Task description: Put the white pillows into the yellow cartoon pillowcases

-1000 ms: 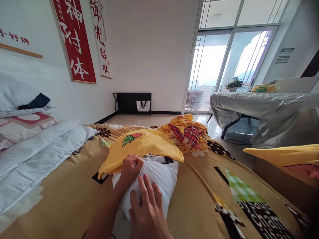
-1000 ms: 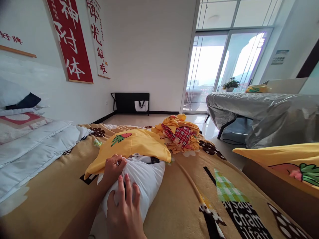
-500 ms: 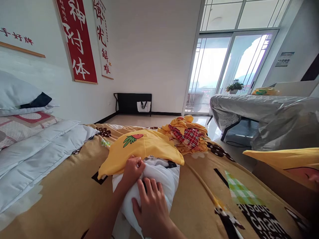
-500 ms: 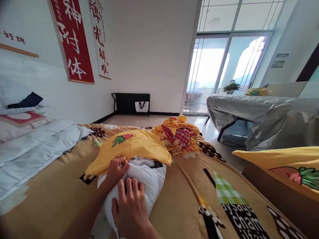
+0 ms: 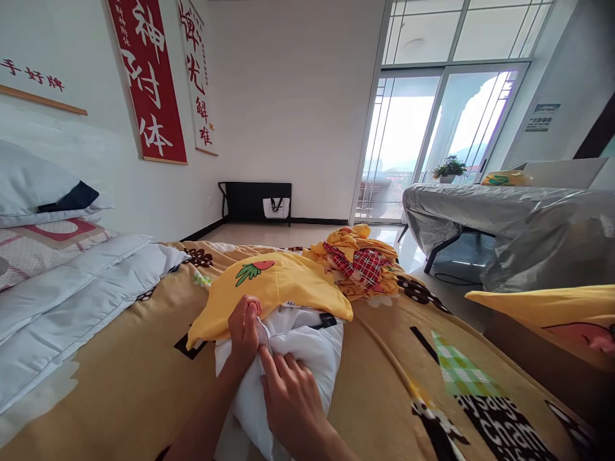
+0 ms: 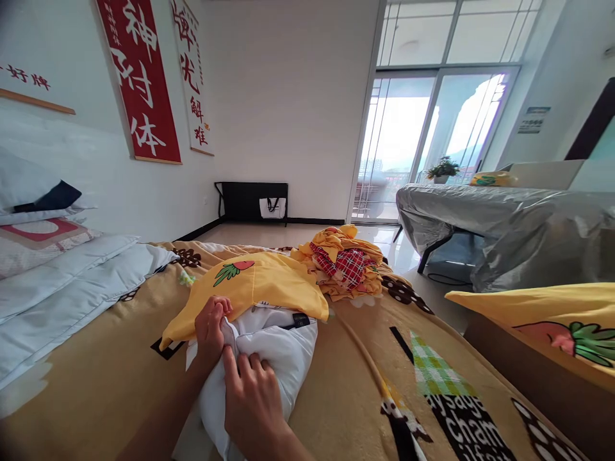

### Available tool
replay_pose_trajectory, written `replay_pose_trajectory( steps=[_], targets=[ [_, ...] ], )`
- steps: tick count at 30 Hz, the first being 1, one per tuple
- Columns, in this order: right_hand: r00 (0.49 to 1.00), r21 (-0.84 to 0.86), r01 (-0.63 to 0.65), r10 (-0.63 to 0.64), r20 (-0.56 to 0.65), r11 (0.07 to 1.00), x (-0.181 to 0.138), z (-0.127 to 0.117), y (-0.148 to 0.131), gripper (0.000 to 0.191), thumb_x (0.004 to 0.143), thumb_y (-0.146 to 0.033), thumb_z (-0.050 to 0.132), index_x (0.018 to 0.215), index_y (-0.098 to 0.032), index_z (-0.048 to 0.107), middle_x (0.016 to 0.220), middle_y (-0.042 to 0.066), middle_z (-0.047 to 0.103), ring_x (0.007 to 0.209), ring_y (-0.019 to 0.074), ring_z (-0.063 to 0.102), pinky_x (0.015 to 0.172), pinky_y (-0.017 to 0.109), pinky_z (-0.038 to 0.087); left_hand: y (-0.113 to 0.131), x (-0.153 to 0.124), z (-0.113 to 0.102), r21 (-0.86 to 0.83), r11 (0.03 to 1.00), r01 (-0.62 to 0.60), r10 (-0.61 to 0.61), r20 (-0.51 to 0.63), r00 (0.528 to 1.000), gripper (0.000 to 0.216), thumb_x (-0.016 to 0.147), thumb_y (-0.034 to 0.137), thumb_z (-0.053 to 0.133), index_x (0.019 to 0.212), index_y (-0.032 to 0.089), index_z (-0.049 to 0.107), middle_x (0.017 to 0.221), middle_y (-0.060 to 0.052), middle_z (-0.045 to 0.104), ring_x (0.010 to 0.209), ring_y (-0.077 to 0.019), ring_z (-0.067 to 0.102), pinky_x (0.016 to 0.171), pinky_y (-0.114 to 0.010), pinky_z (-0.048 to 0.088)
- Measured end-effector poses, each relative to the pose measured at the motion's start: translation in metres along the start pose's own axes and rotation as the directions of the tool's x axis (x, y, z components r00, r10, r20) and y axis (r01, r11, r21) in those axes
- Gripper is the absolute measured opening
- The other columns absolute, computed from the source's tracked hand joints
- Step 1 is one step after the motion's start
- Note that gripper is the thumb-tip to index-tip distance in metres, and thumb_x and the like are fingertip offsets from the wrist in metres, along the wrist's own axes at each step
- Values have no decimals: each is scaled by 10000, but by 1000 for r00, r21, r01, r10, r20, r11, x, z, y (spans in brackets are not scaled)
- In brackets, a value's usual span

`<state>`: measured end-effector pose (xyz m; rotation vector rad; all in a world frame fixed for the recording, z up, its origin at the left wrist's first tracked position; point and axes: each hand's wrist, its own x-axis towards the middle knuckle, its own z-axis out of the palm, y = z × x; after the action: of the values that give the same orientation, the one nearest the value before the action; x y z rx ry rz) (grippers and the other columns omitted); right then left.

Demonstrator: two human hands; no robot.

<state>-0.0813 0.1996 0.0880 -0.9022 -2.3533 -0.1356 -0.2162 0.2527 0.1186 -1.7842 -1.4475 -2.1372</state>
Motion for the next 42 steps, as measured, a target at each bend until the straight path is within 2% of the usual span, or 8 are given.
replay_pose_trajectory(
  steps=[5, 9, 13, 16, 22, 26, 35, 42],
  targets=[
    [999, 23, 39, -39, 6, 999, -2, 2, 5, 665, 723, -60, 493, 1370, -180, 399, 1010, 58, 661, 855, 229, 577, 662, 327, 371, 10, 7, -8, 3, 1000, 12, -12, -51, 999, 280, 924, 318, 314, 699, 210, 442, 676, 2, 480, 662, -139, 482, 637, -260, 416],
    [998, 62, 59, -59, -1, 996, 0, -4, 8, 712, 707, -50, 485, 1393, -199, 366, 1015, 44, 665, 860, 210, 579, 644, 309, 355, 30, 28, -39, 203, 979, 0, -45, 220, 974, 266, 876, 328, 407, 654, 201, 478, 578, 32, 486, 556, -121, 459, 572, -247, 370],
    [995, 75, 96, -95, -21, 993, 1, -10, 9, 725, 693, -47, 487, 1389, -202, 357, 986, 34, 669, 824, 196, 574, 611, 301, 329, 46, 45, -74, 453, 891, -26, -268, 573, 774, 325, 869, 362, 387, 602, 202, 480, 534, 36, 492, 519, -124, 455, 522, -247, 343],
    [993, 74, 113, -109, -56, 991, 0, -12, 8, 735, 674, -46, 493, 1380, -201, 358, 957, 26, 670, 802, 193, 569, 600, 304, 313, 46, 47, -84, 478, 878, -34, -343, 677, 651, 274, 866, 365, 399, 795, 210, 614, 788, -4, 650, 728, -162, 600, 661, -256, 453],
    [985, 52, 136, -130, -114, 989, 1, -12, 8, 721, 676, -57, 499, 1369, -196, 355, 926, 19, 666, 771, 192, 559, 589, 311, 299, 17, 46, -76, 526, 844, -107, -313, 645, 697, 521, 826, 376, 457, 1333, 259, 466, 1482, -73, 377, 1367, -279, 329, 1101, -480, 292],
    [985, 45, 140, -135, -106, 989, 1, -11, 7, 753, 657, -49, 502, 1376, -208, 342, 927, 15, 665, 779, 189, 556, 588, 305, 305, 2, 48, -75, 552, 825, -123, -341, 659, 670, 585, 780, 347, 497, 1349, 216, 450, 1439, -101, 443, 1338, -289, 379, 1090, -485, 304],
    [991, 36, 122, -120, -53, 992, 0, -10, 8, 752, 682, -42, 488, 1396, -215, 326, 947, 24, 660, 800, 186, 551, 592, 295, 331, -2, 55, -85, 552, 811, -193, -206, 579, 789, 177, 748, 212, 461, 820, 213, 623, 892, -51, 686, 867, -225, 622, 790, -359, 444],
    [988, 29, 134, -131, -84, 991, 0, -12, 7, 759, 662, -42, 489, 1387, -202, 334, 938, 24, 665, 787, 189, 553, 580, 308, 312, -27, 54, -88, 654, 715, -245, -13, 363, 932, 204, 837, 288, 478, 849, 223, 671, 907, -67, 658, 894, -232, 586, 795, -364, 401]
  ],
)
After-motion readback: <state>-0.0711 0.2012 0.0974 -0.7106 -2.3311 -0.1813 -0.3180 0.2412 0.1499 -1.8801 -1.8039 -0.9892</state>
